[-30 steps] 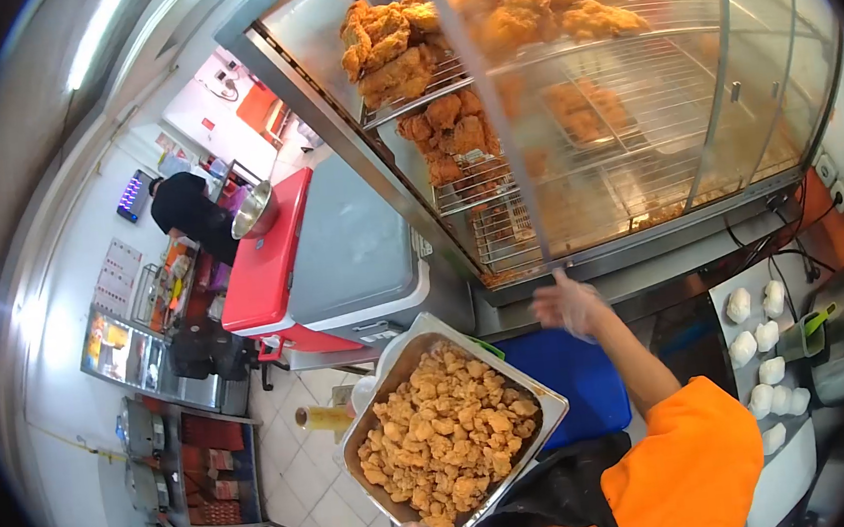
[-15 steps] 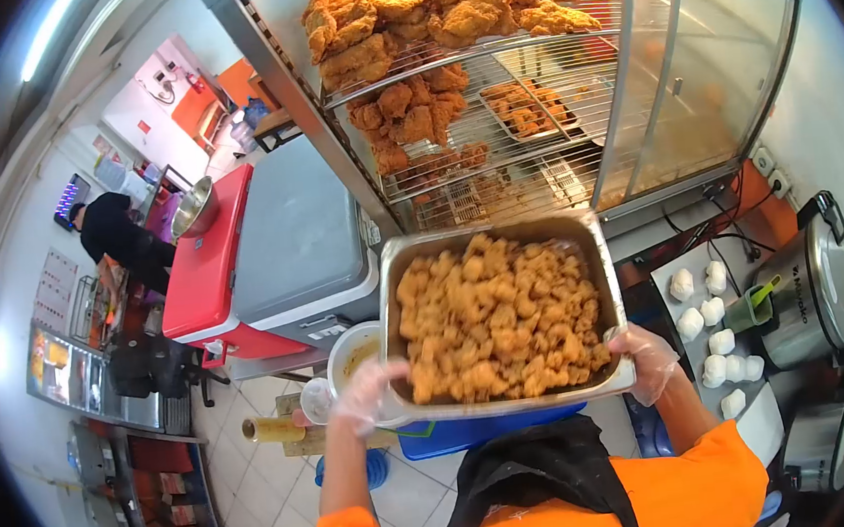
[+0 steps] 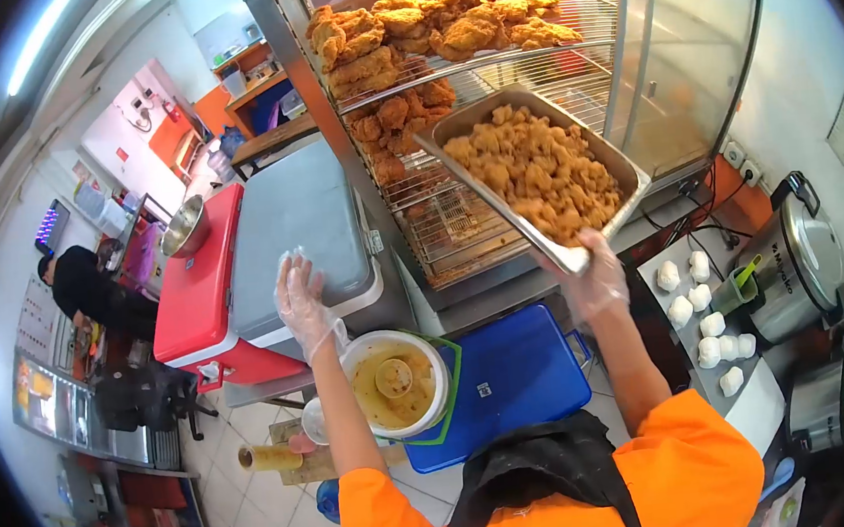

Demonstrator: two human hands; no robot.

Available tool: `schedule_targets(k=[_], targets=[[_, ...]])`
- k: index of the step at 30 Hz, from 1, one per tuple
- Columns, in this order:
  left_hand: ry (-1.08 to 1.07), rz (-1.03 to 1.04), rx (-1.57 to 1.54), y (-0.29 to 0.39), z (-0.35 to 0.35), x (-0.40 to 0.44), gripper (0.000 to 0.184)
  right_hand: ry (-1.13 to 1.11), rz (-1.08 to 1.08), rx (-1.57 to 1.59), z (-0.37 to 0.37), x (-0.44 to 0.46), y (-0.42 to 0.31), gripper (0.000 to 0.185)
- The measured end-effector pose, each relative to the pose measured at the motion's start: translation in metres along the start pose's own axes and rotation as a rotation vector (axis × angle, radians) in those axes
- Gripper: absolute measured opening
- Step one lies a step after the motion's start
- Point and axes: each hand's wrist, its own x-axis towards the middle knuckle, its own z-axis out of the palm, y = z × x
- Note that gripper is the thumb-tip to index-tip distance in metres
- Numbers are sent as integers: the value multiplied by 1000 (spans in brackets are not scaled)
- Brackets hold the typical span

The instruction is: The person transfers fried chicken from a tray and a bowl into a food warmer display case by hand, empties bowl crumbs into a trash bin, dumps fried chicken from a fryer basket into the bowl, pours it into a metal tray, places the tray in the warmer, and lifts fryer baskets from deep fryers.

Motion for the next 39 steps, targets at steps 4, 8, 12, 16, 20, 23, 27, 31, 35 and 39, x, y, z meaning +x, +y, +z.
schedule_targets(k=[4,8,12,16,20,23,27,31,35,39], targets=[[10,69,40,0,17,35,49,72,-133,-22,36,78,63,41],[15,81,158,-11,16,50,42,224,-168,82,92,98,75,26],[-8,83,260,-14,13,49,36,207,-450,-785,124,109,70,34],[-36,105,316,-12,12,47,32,223,-1003,-1682,118,186,57,48],[-28,137,352,-9,23,44,29,34,-188,-140,116,190,40,54],[-7,136,446,-2,32,41,30,35,-603,-1132,132,160,28,45],[1,239,643,-10,36,41,31,197,-1190,-1772,132,215,38,54],[-10,320,786,-5,37,40,29,426,-1407,-2046,120,290,50,65],[-7,364,812,-7,37,41,27,300,-1194,-2332,134,288,21,65],[74,364,811,-6,32,42,25,283,-978,-2645,135,296,-37,48]])
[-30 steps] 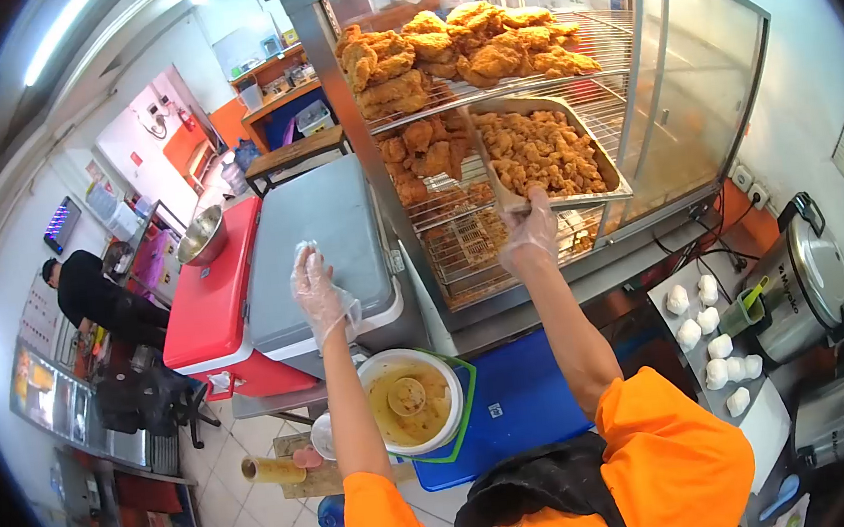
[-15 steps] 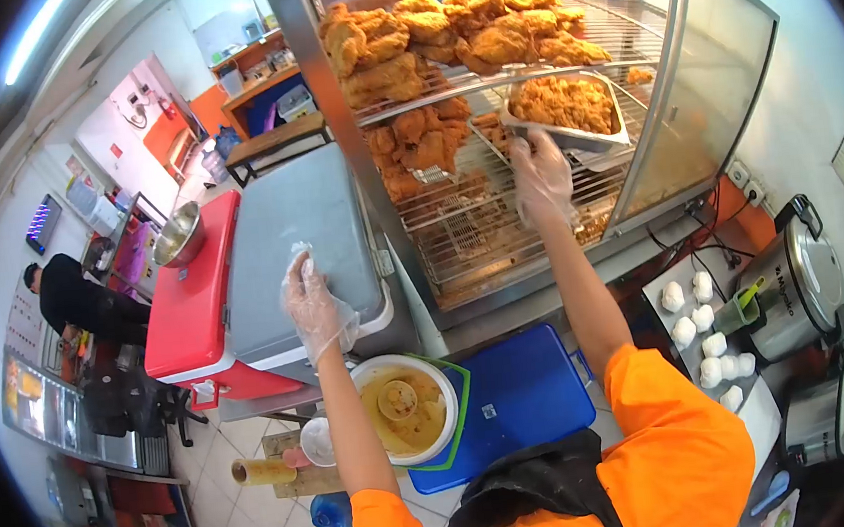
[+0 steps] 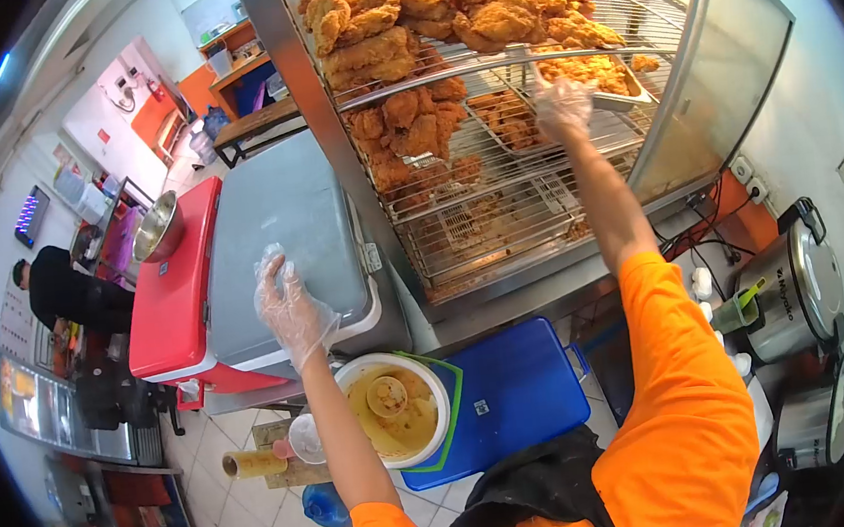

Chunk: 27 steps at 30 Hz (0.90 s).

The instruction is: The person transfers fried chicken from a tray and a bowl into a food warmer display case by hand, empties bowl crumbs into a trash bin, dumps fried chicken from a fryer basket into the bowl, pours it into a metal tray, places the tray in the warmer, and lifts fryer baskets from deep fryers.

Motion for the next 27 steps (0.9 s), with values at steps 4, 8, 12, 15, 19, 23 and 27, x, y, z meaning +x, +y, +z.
schedule_targets(k=[4,8,12,15,19,23,27], targets=[[33,-97,-220,-9,7,2,24,44,142,6,48,49,18,45],[0,-63,-112,0,10,3,23,92,246,107,74,72,34,34],[-2,-51,70,10,13,1,24,71,268,101,85,97,41,31],[-13,-78,162,12,13,2,25,201,298,141,122,122,44,36],[-20,-76,179,10,14,2,25,142,307,97,127,133,40,33],[-35,-44,207,4,16,2,25,0,312,134,101,130,42,29],[-65,20,247,12,17,1,25,-60,236,42,102,132,33,35]])
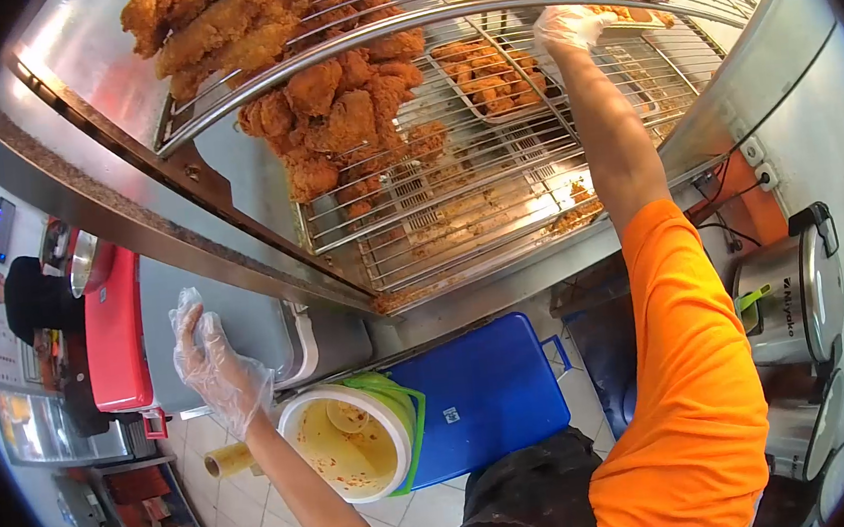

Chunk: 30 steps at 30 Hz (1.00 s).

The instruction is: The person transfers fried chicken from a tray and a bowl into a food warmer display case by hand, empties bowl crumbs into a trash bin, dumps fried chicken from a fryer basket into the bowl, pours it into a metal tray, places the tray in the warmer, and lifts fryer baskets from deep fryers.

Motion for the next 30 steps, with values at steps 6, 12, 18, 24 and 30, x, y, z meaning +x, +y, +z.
schedule_targets(k=[6,12,18,24,30], targets=[[3,3,-30,-7,1,0,24,-9,-48,-113,-12,-23,-42,50],[-6,1,31,-1,-2,-1,21,-272,-172,-136,-67,-57,-71,48],[1,49,-41,-12,1,4,19,-126,-37,-132,-18,-28,-107,57],[-5,-11,42,-1,-2,-3,22,-313,-191,287,-65,-30,-81,49],[-10,-7,25,1,-3,-2,24,-218,25,376,-147,-104,3,38]])
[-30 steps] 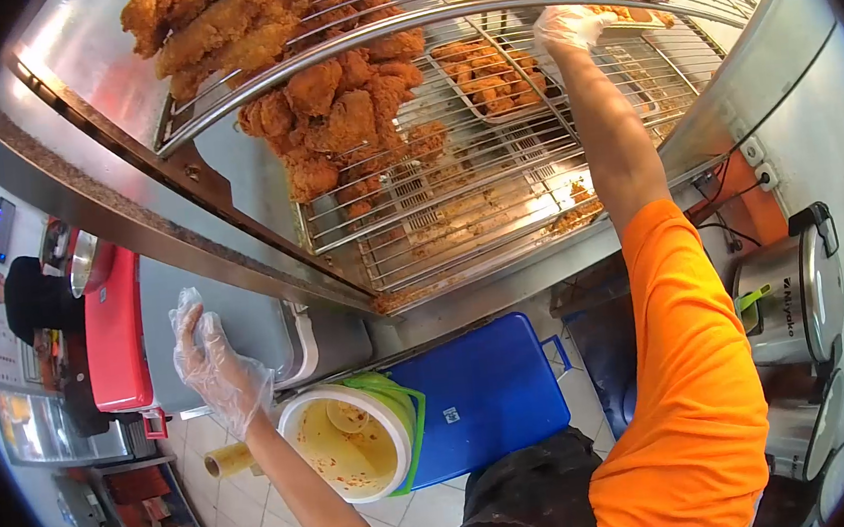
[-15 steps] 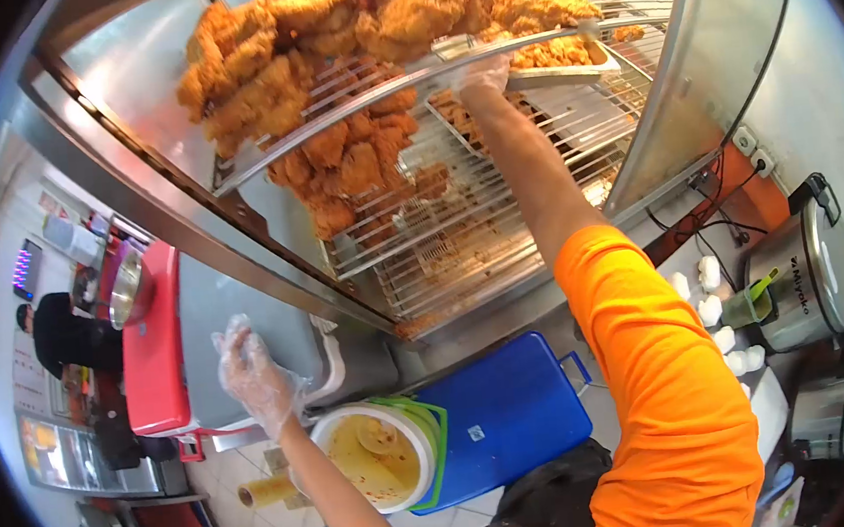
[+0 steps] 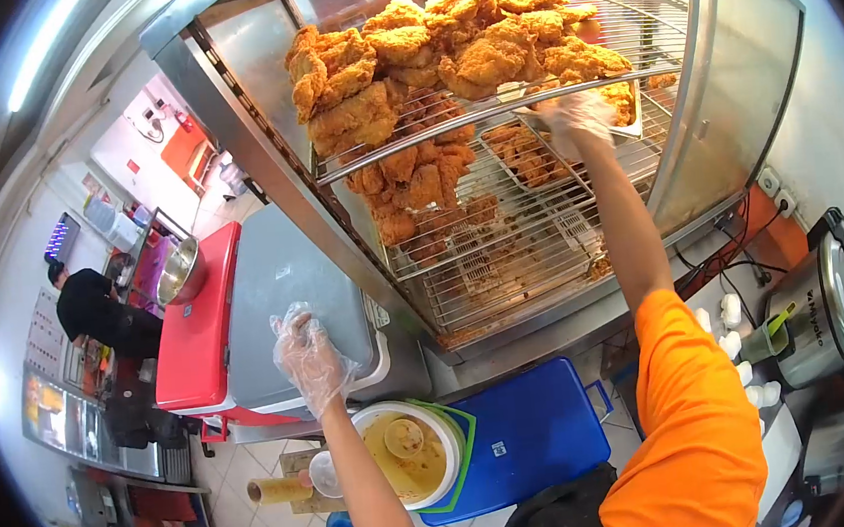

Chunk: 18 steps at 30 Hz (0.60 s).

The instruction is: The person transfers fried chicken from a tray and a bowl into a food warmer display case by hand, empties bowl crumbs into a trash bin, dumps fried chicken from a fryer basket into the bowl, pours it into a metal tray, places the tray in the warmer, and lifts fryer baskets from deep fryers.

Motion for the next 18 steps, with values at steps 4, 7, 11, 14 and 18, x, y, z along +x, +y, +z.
schedule_targets(k=[4,7,11,14,18], targets=[[-19,18,-18,2,-4,0,24,97,69,-200,20,-5,49,38],[-3,11,-20,-1,0,0,24,262,131,-217,42,-7,52,42],[9,18,-11,-4,2,-1,23,273,50,-101,56,-1,60,51],[13,37,-2,-5,-1,-2,22,258,130,-205,31,-9,54,51],[43,40,-26,-5,0,0,21,257,-89,-131,47,25,31,57]])
